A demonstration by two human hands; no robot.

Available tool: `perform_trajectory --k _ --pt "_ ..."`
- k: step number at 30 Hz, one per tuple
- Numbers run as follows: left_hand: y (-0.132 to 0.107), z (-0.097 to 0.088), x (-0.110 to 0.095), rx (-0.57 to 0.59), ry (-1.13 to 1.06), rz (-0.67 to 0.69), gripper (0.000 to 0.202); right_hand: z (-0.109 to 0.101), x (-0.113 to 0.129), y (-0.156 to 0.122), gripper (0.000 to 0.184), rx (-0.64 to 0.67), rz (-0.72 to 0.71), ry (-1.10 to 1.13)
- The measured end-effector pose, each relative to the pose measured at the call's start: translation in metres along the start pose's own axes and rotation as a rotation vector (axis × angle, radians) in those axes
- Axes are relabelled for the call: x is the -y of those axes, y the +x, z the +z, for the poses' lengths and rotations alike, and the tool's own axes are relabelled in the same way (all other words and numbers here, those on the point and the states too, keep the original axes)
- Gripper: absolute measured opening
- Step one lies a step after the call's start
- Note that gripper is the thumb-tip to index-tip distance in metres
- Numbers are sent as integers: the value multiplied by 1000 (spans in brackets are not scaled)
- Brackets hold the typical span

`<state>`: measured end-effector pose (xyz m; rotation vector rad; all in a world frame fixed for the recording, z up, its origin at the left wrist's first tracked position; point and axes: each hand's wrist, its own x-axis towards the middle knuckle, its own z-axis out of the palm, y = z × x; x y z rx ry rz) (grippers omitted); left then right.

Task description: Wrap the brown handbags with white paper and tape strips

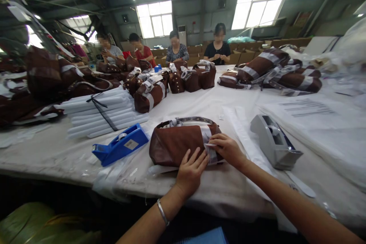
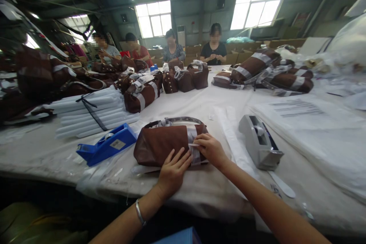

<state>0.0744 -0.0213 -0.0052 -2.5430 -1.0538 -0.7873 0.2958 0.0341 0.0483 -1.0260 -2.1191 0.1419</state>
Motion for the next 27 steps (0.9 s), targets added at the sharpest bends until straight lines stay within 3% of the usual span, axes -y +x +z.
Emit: perform_trajectory --k 5,8,12,17,21,23,27 --pt "-1 -1 2 -74 -67 32 42 8 -4 -5 8 -50 136 63" --pt "3 -5 2 -74 -103 19 38 4 -3 0 16 -9 244 43" --pt "14 -18 1 47 -125 -2 39 0 -6 11 28 74 363 -8" --pt "29 -36 2 210 -92 23 64 0 -14 20 38 122 445 6" --pt "36 -40 -1 320 -71 -8 71 2 -18 23 41 140 475 43" --pt "38 -39 -3 339 -68 -40 74 4 -19 24 39 102 475 35" --pt "38 -38 -6 346 -105 -91 79 1 -19 14 28 -118 500 -64"
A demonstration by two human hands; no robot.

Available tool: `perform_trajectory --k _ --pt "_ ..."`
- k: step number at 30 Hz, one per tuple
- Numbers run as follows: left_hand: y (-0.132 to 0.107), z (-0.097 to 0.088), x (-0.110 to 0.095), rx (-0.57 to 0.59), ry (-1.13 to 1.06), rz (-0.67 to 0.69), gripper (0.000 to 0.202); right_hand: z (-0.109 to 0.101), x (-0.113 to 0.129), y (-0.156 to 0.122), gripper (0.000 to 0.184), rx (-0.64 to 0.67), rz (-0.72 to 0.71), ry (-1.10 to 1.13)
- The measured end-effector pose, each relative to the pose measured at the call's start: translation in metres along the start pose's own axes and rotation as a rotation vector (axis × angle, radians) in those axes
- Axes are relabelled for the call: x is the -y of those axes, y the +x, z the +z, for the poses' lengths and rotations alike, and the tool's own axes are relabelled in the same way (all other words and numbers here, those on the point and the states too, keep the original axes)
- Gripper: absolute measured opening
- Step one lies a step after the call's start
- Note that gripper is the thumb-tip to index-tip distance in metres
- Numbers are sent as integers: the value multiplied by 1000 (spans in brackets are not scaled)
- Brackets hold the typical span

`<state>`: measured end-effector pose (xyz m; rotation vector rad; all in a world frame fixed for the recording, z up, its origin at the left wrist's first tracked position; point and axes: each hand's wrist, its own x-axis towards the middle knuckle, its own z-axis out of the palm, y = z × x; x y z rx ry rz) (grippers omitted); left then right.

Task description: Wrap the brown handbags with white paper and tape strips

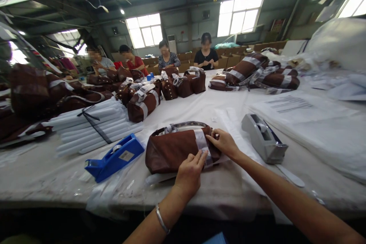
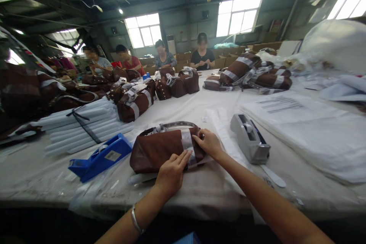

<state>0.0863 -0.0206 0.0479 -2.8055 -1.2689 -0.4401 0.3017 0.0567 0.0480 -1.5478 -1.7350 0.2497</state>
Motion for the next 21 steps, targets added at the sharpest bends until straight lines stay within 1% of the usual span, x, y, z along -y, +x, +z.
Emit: perform_trajectory --k 2,3,5,6,7,8,9,11,13,14,17,19,21 --pt "0 0 0 3 -26 -16 82 -15 -7 -11 22 -60 -9 6" --pt "0 -1 1 2 -41 -21 84 -27 -12 -18 19 -89 -35 0" --pt "0 0 2 -2 -72 -30 86 -60 -26 -33 21 -202 -105 -71" --pt "0 1 2 -8 -85 -33 87 -80 -35 -40 24 -276 -125 -136" --pt "0 2 3 -18 -96 -35 88 -100 -45 -46 27 -349 -116 -209" --pt "-1 3 4 -32 -105 -36 89 -119 -56 -50 30 -408 -69 -268" --pt "-1 5 4 -48 -111 -33 90 -136 -66 -54 32 -436 25 -285" --pt "-2 8 6 -85 -118 -18 90 -162 -87 -58 32 -410 281 -219" --pt "-2 10 8 -114 -121 3 90 -173 -103 -59 32 -327 491 -96" --pt "-2 10 9 -125 -120 7 90 -174 -109 -59 35 -292 551 -42" --pt "-2 10 10 -142 -112 5 88 -164 -115 -54 44 -264 612 75" --pt "-2 9 10 -146 -107 8 88 -158 -112 -49 47 -283 630 155" --pt "-2 8 9 -143 -102 10 90 -158 -102 -47 47 -329 629 210"
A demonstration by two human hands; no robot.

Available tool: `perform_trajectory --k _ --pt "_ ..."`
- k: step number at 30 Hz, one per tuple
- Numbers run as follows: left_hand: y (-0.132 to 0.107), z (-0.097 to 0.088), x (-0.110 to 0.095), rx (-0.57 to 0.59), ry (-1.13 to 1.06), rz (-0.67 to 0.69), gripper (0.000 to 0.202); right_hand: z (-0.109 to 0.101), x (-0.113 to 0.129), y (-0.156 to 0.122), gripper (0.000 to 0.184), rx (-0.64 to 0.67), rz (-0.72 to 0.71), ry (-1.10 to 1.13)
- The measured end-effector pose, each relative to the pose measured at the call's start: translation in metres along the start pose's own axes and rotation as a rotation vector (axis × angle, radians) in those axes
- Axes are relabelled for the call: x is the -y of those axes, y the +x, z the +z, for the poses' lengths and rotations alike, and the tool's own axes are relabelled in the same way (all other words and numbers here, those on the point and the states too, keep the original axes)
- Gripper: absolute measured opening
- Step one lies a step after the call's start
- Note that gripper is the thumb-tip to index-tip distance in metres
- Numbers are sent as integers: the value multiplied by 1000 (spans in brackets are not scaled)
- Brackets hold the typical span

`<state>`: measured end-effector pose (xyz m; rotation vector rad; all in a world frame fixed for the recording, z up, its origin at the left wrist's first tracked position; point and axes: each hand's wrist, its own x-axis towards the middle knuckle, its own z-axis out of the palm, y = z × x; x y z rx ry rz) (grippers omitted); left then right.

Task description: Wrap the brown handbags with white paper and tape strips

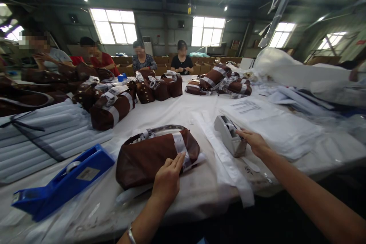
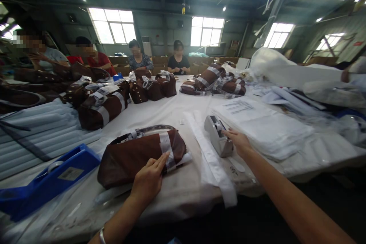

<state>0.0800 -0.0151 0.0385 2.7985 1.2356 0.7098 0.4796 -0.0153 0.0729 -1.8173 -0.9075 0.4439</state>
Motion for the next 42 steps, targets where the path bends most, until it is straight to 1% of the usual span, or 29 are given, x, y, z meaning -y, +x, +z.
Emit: perform_trajectory --k 2,5,7,10,12,13,15,18,20,21,23,24,25,26,27,28,29,31,33,35,38,42 --pt "0 0 0 4 5 -4 91 -3 11 -9 44 -62 -19 120" --pt "0 1 0 4 -2 -10 90 -13 23 -33 37 -153 -40 348" --pt "-1 3 1 0 -14 -7 88 -19 22 -53 35 -134 20 452" --pt "-2 4 3 -8 -21 2 87 -24 5 -79 32 -39 204 526" --pt "-2 5 3 -14 -21 7 88 -23 -10 -89 30 -14 301 541" --pt "-2 5 3 -18 -21 9 88 -22 -18 -92 29 -11 325 545" --pt "-2 5 3 -20 -20 10 88 -18 -31 -92 31 -14 320 534" --pt "-2 5 3 -20 -8 14 87 -12 -43 -85 39 -37 199 354" --pt "-2 5 3 -25 0 17 88 -12 -47 -80 42 -63 131 209" --pt "-2 5 3 -30 2 18 88 -14 -49 -79 42 -75 117 156" --pt "-2 6 3 -37 3 17 90 -25 -50 -80 35 -96 103 86" --pt "-2 6 3 -40 3 19 91 -34 -49 -82 30 -98 44 9" --pt "-3 5 3 -41 3 22 91 -43 -47 -85 24 -87 -59 -105" --pt "-3 5 3 -42 3 26 91 -53 -43 -88 20 -63 -198 -246" --pt "-3 5 3 -41 2 28 91 -62 -38 -91 20 -22 -357 -396" --pt "-3 5 3 -40 1 28 90 -70 -30 -94 24 30 -515 -533" --pt "-3 4 3 -39 -1 27 90 -76 -20 -96 29 87 -648 -633" --pt "-2 4 3 -36 -4 27 88 -80 4 -98 32 192 -815 -693" --pt "-2 4 3 -33 -2 27 88 -71 30 -97 31 308 -909 -665" --pt "-3 4 2 -29 3 21 87 -51 56 -95 27 447 -964 -623" --pt "-3 2 0 -5 1 5 84 -5 89 -92 23 640 -1067 -588" --pt "-1 0 -3 30 0 -3 79 63 123 -80 23 831 -1193 -580"
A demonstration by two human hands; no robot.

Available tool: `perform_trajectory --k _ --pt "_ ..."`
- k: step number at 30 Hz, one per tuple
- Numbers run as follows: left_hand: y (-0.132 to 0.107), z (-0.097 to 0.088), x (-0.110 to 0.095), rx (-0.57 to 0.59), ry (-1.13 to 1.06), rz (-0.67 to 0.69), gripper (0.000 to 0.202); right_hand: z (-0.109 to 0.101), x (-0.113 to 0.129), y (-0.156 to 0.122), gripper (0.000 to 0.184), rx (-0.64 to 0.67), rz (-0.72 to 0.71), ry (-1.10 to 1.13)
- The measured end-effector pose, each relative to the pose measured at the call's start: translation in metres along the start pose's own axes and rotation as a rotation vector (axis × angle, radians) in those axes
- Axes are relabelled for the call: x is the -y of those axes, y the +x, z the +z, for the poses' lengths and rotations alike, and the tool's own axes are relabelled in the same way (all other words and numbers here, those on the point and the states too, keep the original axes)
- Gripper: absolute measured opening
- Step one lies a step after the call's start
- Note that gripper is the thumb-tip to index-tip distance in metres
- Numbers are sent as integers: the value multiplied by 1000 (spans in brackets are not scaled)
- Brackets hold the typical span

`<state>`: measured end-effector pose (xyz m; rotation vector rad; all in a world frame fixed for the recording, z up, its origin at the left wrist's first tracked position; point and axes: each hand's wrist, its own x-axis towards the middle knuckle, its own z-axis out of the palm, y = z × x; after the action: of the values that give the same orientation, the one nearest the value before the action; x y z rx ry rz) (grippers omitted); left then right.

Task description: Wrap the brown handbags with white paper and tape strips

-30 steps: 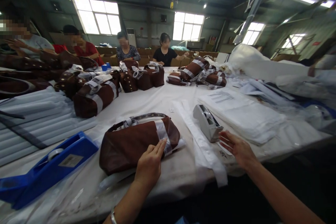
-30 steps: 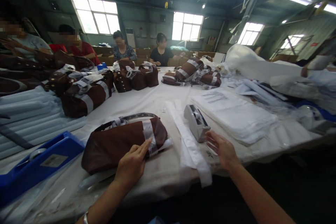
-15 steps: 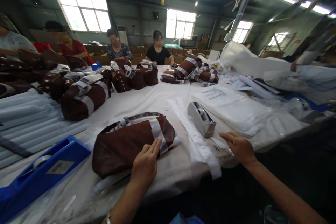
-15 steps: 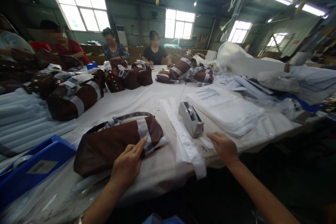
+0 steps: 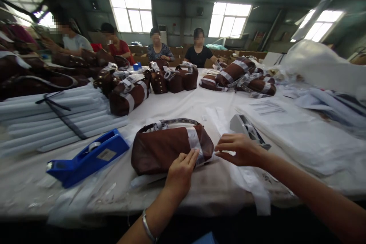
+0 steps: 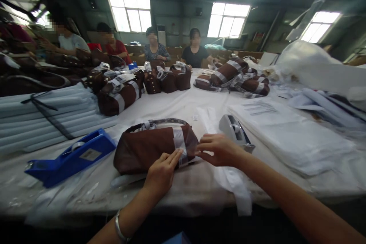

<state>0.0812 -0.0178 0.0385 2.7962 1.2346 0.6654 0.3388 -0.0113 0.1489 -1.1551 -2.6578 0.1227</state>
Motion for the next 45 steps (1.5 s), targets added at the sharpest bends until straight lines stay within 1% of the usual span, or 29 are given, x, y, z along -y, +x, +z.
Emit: perform_trajectory --k 4,6,8,10,12,15,18,20,22,23,24,25,26,28,29,30,32,33,35,36,38,40,41,43,45 --pt "1 1 -1 21 4 -11 76 14 -18 68 29 138 -100 0" --pt "0 2 -2 17 1 -18 75 22 -28 94 26 189 -125 -33" --pt "-1 3 -2 7 10 -19 74 28 -36 114 20 225 -142 -88" --pt "-2 4 -2 -9 27 -13 70 31 -41 128 15 252 -150 -135" --pt "-2 6 -3 -31 47 0 63 31 -41 137 16 271 -136 -151" --pt "-4 7 -4 -58 79 15 52 28 -38 148 23 289 -75 -161" --pt "-4 9 -5 -78 103 21 48 26 -39 161 36 314 -28 -222" --pt "-4 11 -5 -85 110 17 47 24 -48 170 42 387 2 -254" --pt "-4 12 -5 -84 112 8 47 19 -64 177 41 432 95 -237" --pt "-4 12 -5 -87 112 7 47 15 -73 179 39 410 160 -221" --pt "-4 12 -5 -92 113 9 47 11 -81 179 36 355 232 -213" --pt "-4 12 -5 -99 114 13 46 6 -87 178 32 271 301 -215" --pt "-4 12 -5 -107 113 16 46 4 -91 176 29 174 353 -226" --pt "-5 13 -4 -119 111 19 46 6 -86 168 36 3 411 -264" --pt "-5 15 -4 -126 110 19 46 13 -77 162 41 -83 418 -268" --pt "-6 17 -3 -135 110 20 46 24 -66 156 45 -170 397 -252" --pt "-9 25 -1 -154 116 23 46 56 -40 143 49 -316 287 -175" --pt "-10 29 0 -166 124 32 45 75 -28 136 50 -342 210 -123" --pt "-15 35 2 -187 151 67 43 107 -10 125 52 -319 163 -72" --pt "-18 36 4 -188 169 98 41 119 -6 121 53 -283 169 -65" --pt "-25 30 10 -177 204 178 39 132 -4 118 54 -232 197 -65" --pt "-33 13 20 -155 244 213 40 134 -8 118 55 -216 198 -62" --pt "-38 1 27 -144 270 187 41 133 -10 118 55 -218 187 -58" --pt "-49 -25 42 -114 330 69 48 132 -13 118 55 -242 162 -51" --pt "-61 -48 55 -69 376 -27 61 134 -16 117 55 -286 141 -52"
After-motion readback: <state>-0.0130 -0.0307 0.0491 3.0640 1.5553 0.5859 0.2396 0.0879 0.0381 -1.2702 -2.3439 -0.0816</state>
